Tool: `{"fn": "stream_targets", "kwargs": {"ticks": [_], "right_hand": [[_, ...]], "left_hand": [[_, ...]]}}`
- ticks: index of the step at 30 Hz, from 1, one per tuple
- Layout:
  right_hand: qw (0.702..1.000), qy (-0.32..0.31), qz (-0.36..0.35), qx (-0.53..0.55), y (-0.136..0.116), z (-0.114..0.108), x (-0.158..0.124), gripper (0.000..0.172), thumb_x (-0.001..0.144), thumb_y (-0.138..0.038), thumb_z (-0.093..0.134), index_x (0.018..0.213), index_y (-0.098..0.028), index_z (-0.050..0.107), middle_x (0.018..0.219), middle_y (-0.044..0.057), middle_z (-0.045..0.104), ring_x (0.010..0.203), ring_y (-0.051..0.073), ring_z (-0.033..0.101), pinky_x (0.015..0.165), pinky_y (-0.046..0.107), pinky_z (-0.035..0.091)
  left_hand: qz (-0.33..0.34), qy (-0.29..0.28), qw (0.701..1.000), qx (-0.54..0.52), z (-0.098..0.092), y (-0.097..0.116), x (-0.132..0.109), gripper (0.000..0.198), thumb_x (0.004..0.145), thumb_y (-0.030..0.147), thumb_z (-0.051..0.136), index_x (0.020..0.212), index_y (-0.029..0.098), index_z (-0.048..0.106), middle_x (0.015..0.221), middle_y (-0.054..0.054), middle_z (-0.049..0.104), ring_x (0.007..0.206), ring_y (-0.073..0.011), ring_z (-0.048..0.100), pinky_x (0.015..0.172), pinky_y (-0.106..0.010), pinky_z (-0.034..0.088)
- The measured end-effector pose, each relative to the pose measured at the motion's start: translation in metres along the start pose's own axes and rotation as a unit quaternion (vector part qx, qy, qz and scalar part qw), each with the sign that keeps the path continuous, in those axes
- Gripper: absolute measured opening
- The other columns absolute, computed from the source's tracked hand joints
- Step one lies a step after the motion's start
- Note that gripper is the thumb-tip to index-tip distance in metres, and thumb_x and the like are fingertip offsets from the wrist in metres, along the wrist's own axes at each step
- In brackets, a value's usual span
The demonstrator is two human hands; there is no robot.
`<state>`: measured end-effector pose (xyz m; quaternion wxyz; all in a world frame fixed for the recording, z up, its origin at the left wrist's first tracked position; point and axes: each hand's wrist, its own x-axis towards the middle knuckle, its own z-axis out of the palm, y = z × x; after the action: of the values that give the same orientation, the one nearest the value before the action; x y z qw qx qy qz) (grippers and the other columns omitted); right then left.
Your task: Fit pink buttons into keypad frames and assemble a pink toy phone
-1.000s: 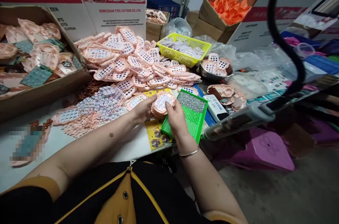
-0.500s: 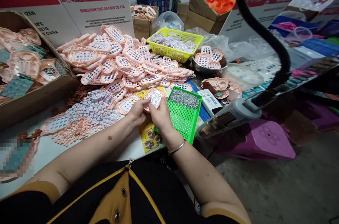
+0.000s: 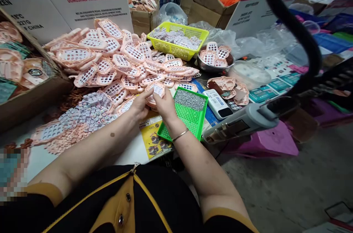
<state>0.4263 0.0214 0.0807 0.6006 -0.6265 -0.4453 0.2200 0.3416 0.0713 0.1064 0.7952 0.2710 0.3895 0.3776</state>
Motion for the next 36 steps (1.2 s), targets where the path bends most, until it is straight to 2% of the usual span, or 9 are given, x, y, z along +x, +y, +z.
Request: {"fn": "stream_targets", "kwargs": {"ticks": [3,6,9,12,18,24,29,33,36], "right_hand": [[0.975,0.044,-0.134,-0.174,-0.017,-0.026,-0.036,0.049,0.090,-0.033,0.058,0.134,-0.012,0.054,0.136,0.020,0.060,0.129,0.028,0.054,0.107,0.050,0.046],[0.900,-0.040,-0.303,-0.310,-0.026,-0.047,-0.082,0.029,0.094,-0.023,0.054,0.120,-0.013,0.063,0.112,0.016,0.070,0.107,0.024,0.064,0.093,0.041,0.053],[0.820,-0.135,-0.348,-0.434,-0.021,-0.060,-0.112,0.025,0.095,-0.026,0.053,0.109,-0.011,0.067,0.086,0.011,0.069,0.076,0.021,0.062,0.067,0.034,0.052],[0.776,-0.184,-0.350,-0.491,-0.011,-0.070,-0.124,0.031,0.094,-0.011,0.044,0.114,-0.009,0.066,0.072,0.006,0.063,0.062,0.018,0.055,0.056,0.031,0.044],[0.795,-0.227,-0.308,-0.471,-0.012,-0.090,-0.123,0.033,0.094,-0.013,0.044,0.117,-0.017,0.066,0.077,0.007,0.065,0.066,0.019,0.058,0.059,0.031,0.046],[0.864,-0.076,-0.221,-0.446,-0.015,-0.065,-0.077,0.050,0.094,-0.027,0.047,0.139,-0.007,0.048,0.125,0.025,0.062,0.114,0.034,0.059,0.092,0.048,0.050],[0.819,-0.109,-0.119,-0.550,-0.013,-0.041,-0.030,0.056,0.084,-0.014,0.048,0.138,0.001,0.047,0.135,0.032,0.057,0.122,0.040,0.055,0.097,0.053,0.043],[0.779,-0.136,-0.123,-0.600,-0.021,-0.041,-0.024,0.039,0.089,-0.012,0.042,0.124,-0.009,0.059,0.112,0.022,0.071,0.103,0.032,0.065,0.090,0.045,0.044],[0.770,-0.123,-0.145,-0.610,-0.024,-0.042,-0.024,0.038,0.092,-0.014,0.040,0.123,-0.012,0.061,0.120,0.021,0.070,0.092,0.030,0.067,0.080,0.042,0.046]], "left_hand": [[0.012,-0.007,1.000,0.020,-0.001,-0.003,0.002,0.012,0.080,0.017,0.066,0.092,0.014,0.068,0.079,-0.004,0.074,0.074,-0.0163,0.070,0.083,-0.032,0.053],[0.013,0.009,0.999,0.033,-0.003,-0.006,0.005,0.012,0.083,0.018,0.062,0.092,0.014,0.069,0.084,-0.006,0.075,0.082,-0.0180,0.071,0.088,-0.033,0.053],[0.023,0.010,0.999,0.045,-0.004,-0.009,0.005,0.012,0.082,0.020,0.063,0.092,0.016,0.070,0.090,-0.006,0.077,0.094,-0.0200,0.071,0.093,-0.034,0.052],[0.030,0.006,0.998,0.055,-0.001,-0.010,0.001,0.010,0.080,0.018,0.066,0.089,0.017,0.070,0.095,-0.006,0.077,0.097,-0.0220,0.070,0.095,-0.036,0.051],[0.034,-0.012,0.997,0.070,-0.002,-0.016,0.000,0.008,0.077,0.019,0.070,0.084,0.018,0.069,0.094,-0.007,0.077,0.096,-0.0239,0.070,0.094,-0.039,0.050],[0.049,-0.018,0.996,0.078,-0.011,-0.021,0.007,0.019,0.075,0.032,0.074,0.085,0.018,0.067,0.090,-0.005,0.075,0.094,-0.0212,0.068,0.091,-0.034,0.050],[0.080,-0.039,0.993,0.073,-0.008,-0.014,0.003,0.030,0.066,0.017,0.076,0.095,0.019,0.067,0.102,-0.005,0.074,0.094,-0.0203,0.067,0.093,-0.034,0.048],[0.073,-0.039,0.994,0.072,-0.010,-0.011,0.005,0.032,0.058,0.002,0.067,0.086,0.017,0.068,0.092,-0.004,0.074,0.088,-0.0203,0.066,0.091,-0.035,0.049],[0.056,-0.039,0.995,0.067,-0.014,-0.012,0.008,0.031,0.056,-0.001,0.061,0.080,0.017,0.069,0.088,-0.004,0.074,0.086,-0.0204,0.067,0.088,-0.033,0.049]]}}
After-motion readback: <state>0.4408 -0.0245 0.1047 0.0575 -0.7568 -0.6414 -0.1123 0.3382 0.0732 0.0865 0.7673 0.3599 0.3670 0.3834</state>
